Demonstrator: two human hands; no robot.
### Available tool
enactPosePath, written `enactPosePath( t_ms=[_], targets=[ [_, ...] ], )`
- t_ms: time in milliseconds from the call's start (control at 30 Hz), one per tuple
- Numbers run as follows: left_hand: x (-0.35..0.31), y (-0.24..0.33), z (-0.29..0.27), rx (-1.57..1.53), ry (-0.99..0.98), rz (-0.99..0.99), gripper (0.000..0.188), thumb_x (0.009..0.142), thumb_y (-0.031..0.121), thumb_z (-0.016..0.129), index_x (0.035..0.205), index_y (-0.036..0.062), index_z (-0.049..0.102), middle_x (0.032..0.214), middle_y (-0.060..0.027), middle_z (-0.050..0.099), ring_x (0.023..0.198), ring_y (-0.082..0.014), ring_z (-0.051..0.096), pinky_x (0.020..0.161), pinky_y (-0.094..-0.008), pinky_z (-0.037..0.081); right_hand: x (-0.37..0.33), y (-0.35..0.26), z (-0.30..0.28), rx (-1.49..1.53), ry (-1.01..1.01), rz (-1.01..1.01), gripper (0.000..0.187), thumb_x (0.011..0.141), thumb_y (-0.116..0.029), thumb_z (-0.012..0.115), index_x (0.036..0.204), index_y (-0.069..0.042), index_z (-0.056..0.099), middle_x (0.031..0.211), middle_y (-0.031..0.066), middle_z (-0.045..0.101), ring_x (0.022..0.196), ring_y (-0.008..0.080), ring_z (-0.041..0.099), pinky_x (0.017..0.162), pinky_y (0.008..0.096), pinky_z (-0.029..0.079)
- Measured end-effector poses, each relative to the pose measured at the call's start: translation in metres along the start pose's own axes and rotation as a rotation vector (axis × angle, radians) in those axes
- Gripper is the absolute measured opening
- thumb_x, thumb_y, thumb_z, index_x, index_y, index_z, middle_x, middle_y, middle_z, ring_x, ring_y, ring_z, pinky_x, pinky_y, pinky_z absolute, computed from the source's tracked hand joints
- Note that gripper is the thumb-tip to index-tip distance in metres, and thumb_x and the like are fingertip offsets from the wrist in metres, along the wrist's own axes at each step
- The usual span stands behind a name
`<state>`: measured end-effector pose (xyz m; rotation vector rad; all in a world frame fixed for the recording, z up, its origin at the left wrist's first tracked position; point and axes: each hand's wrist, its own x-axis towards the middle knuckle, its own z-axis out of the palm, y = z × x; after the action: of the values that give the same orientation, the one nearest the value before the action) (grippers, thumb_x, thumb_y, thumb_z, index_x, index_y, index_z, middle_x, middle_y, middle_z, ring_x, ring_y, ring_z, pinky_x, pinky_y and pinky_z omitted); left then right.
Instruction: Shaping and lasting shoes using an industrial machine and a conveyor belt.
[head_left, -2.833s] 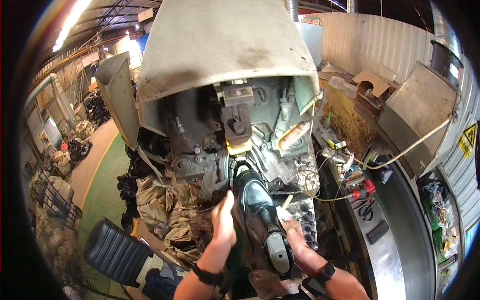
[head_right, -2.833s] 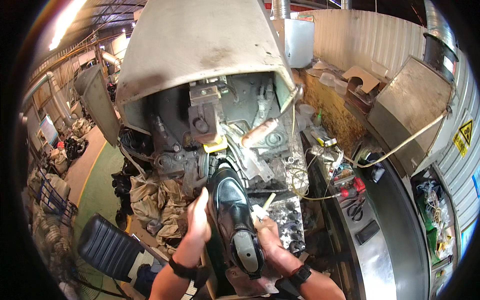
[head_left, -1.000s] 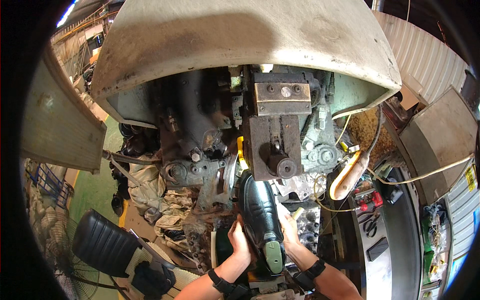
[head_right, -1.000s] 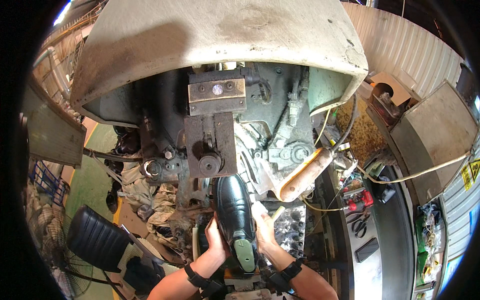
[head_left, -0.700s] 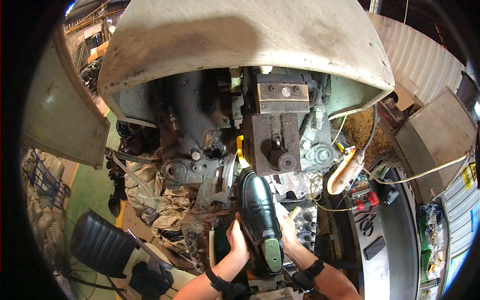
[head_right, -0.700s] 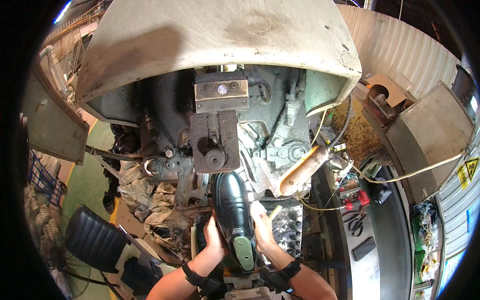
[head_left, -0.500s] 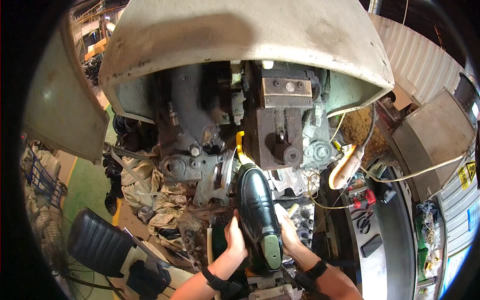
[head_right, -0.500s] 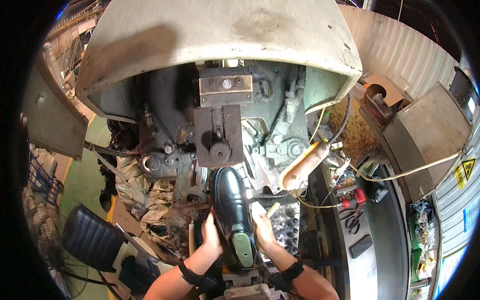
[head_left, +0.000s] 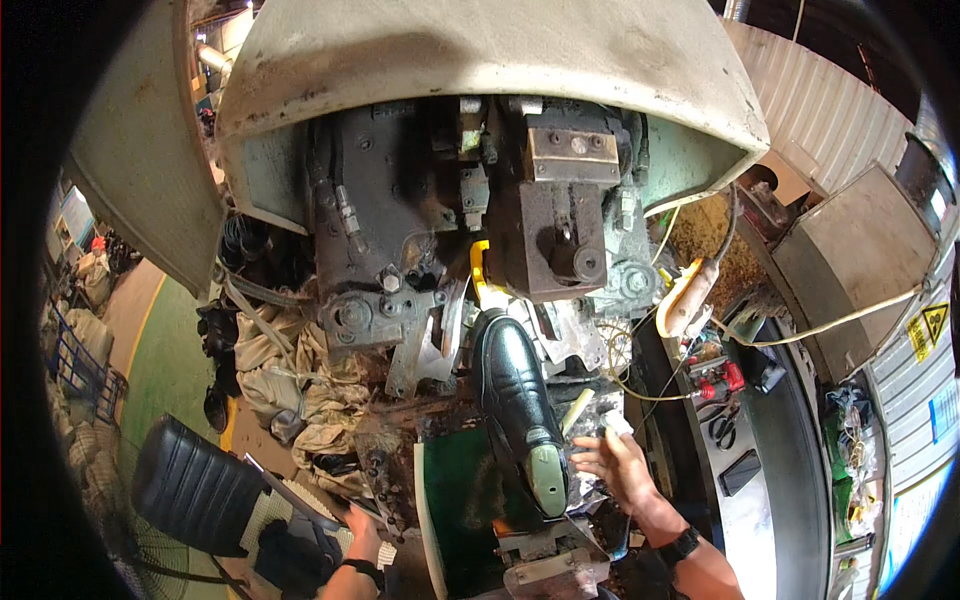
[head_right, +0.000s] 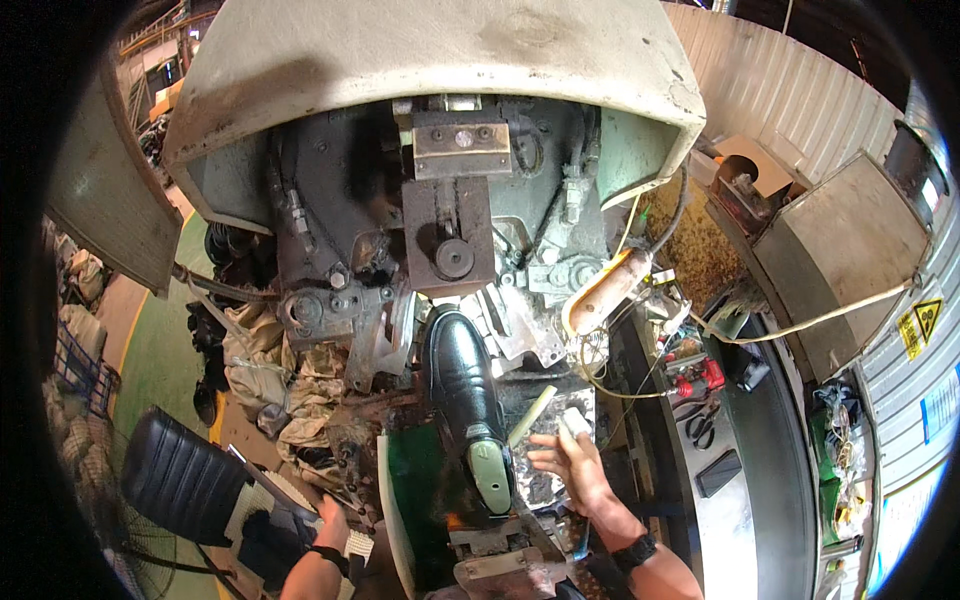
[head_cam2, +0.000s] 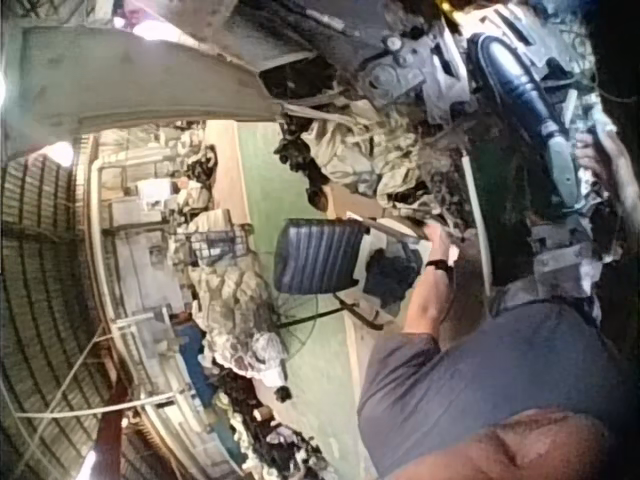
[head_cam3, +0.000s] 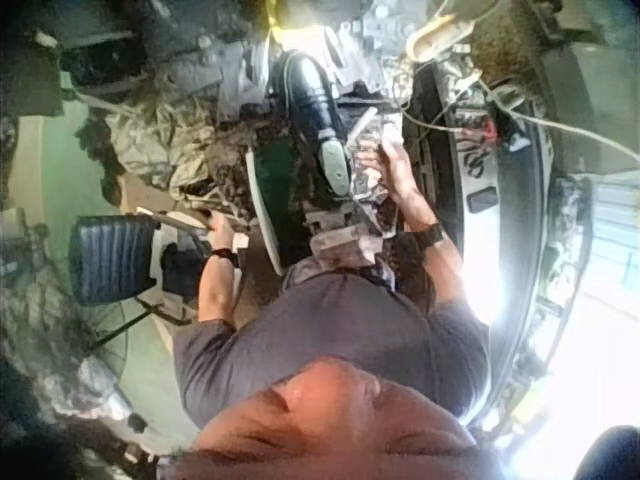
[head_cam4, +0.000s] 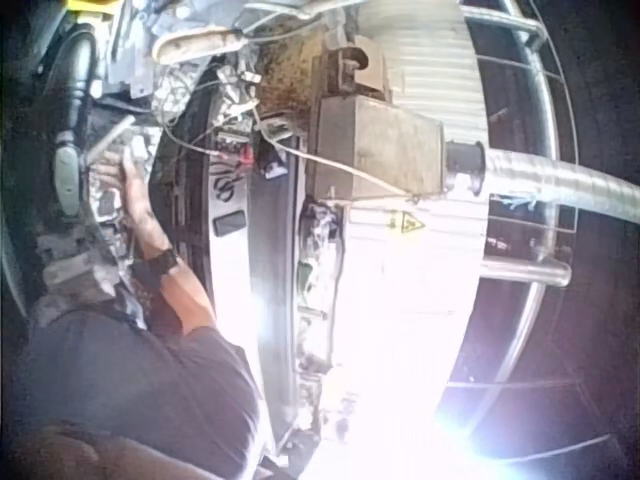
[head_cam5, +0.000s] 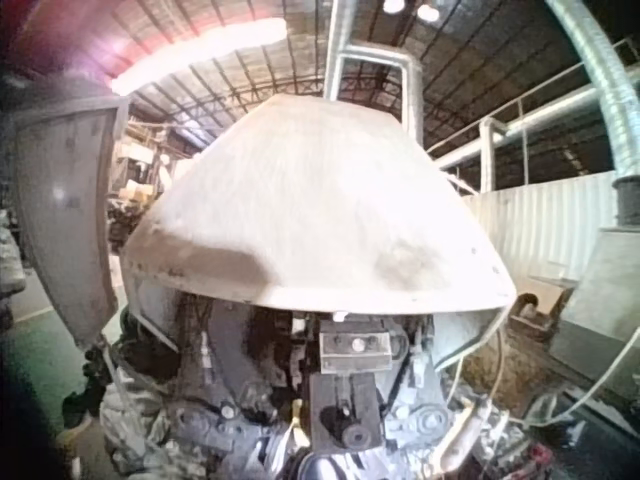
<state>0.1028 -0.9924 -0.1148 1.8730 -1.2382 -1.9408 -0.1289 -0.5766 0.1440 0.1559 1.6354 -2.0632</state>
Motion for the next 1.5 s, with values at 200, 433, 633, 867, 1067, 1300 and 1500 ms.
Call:
enactPosePath(
  t_ms=[200, 433, 633, 867, 1067, 1300, 1500],
  targets=[
    [0.067, -0.118, -0.012, -0.128, -0.209, -0.416, 0.085, 0.102, 0.072, 0.026, 0.154, 0.0060, 0.040, 0.151, -0.0166, 0.050, 0.134, -0.0354, 0.052, 0.106, -0.0533, 0.048, -0.020, 0.003, 0.006, 0.048, -0.042, -0.025, 0.041, 0.108, -0.026, 0.055, 0.137, 0.001, 0.043, 0.115, 0.0207, 0.070, 0.093, 0.0250, 0.073, 0.085, 0.0371, 0.059],
    [-0.004, -0.032, -0.017, 0.145, 0.052, 0.413, 0.032, 0.103, 0.022, 0.053, 0.129, 0.0042, 0.056, 0.117, -0.0115, 0.062, 0.109, -0.0232, 0.062, 0.093, -0.0426, 0.050, -0.067, 0.014, -0.058, 0.056, 0.196, -0.139, 0.036, 0.107, -0.027, 0.057, 0.122, 0.005, 0.061, 0.106, 0.0190, 0.074, 0.090, 0.0244, 0.074, 0.083, 0.0377, 0.059],
    [-0.249, 0.101, 0.006, 0.071, -0.325, 0.926, 0.033, 0.107, 0.015, 0.055, 0.130, -0.0082, 0.057, 0.112, -0.0178, 0.070, 0.101, -0.0256, 0.067, 0.092, -0.0384, 0.055, -0.113, 0.052, -0.107, -0.038, 0.391, -0.283, 0.036, 0.102, -0.031, 0.068, 0.113, 0.002, 0.072, 0.104, 0.0085, 0.076, 0.092, 0.0140, 0.071, 0.083, 0.0309, 0.056],
    [-0.431, 0.045, 0.134, 0.402, -1.380, 1.022, 0.053, 0.096, 0.004, 0.069, 0.145, 0.0023, 0.047, 0.133, -0.0194, 0.061, 0.121, -0.0268, 0.062, 0.097, -0.0398, 0.053, -0.227, 0.030, -0.144, 0.015, 0.036, -0.338, 0.020, 0.103, -0.010, 0.064, 0.117, 0.002, 0.070, 0.104, 0.0069, 0.076, 0.093, 0.0125, 0.070, 0.089, 0.0286, 0.055],
    [-0.513, -0.082, 0.228, 0.649, -1.927, 0.392, 0.070, 0.087, -0.006, 0.077, 0.149, -0.0017, 0.044, 0.140, -0.0169, 0.059, 0.121, -0.0212, 0.062, 0.101, -0.0351, 0.053, -0.325, 0.033, -0.206, 0.031, -0.261, -0.144, 0.030, 0.102, -0.008, 0.062, 0.131, 0.001, 0.059, 0.109, 0.0111, 0.076, 0.093, 0.0131, 0.070, 0.084, 0.0271, 0.055],
    [-0.617, -0.182, 0.288, 0.960, -2.018, 1.117, 0.036, 0.083, 0.010, 0.085, 0.115, -0.0027, 0.073, 0.111, -0.0159, 0.075, 0.100, -0.0243, 0.074, 0.086, -0.0352, 0.059, -0.382, 0.076, -0.309, 0.250, -0.222, -0.244, 0.031, 0.102, -0.004, 0.060, 0.132, 0.001, 0.055, 0.109, 0.0175, 0.075, 0.089, 0.0173, 0.073, 0.084, 0.0300, 0.057],
    [-0.655, -0.231, 0.308, 1.242, -2.037, 0.971, 0.040, 0.089, 0.017, 0.080, 0.124, -0.0009, 0.070, 0.118, -0.0181, 0.074, 0.105, -0.0272, 0.073, 0.089, -0.0360, 0.058, -0.406, 0.106, -0.363, 0.543, -0.313, -0.185, 0.038, 0.103, -0.006, 0.060, 0.138, 0.000, 0.050, 0.113, 0.0214, 0.074, 0.090, 0.0237, 0.076, 0.087, 0.0345, 0.059]
  ],
)
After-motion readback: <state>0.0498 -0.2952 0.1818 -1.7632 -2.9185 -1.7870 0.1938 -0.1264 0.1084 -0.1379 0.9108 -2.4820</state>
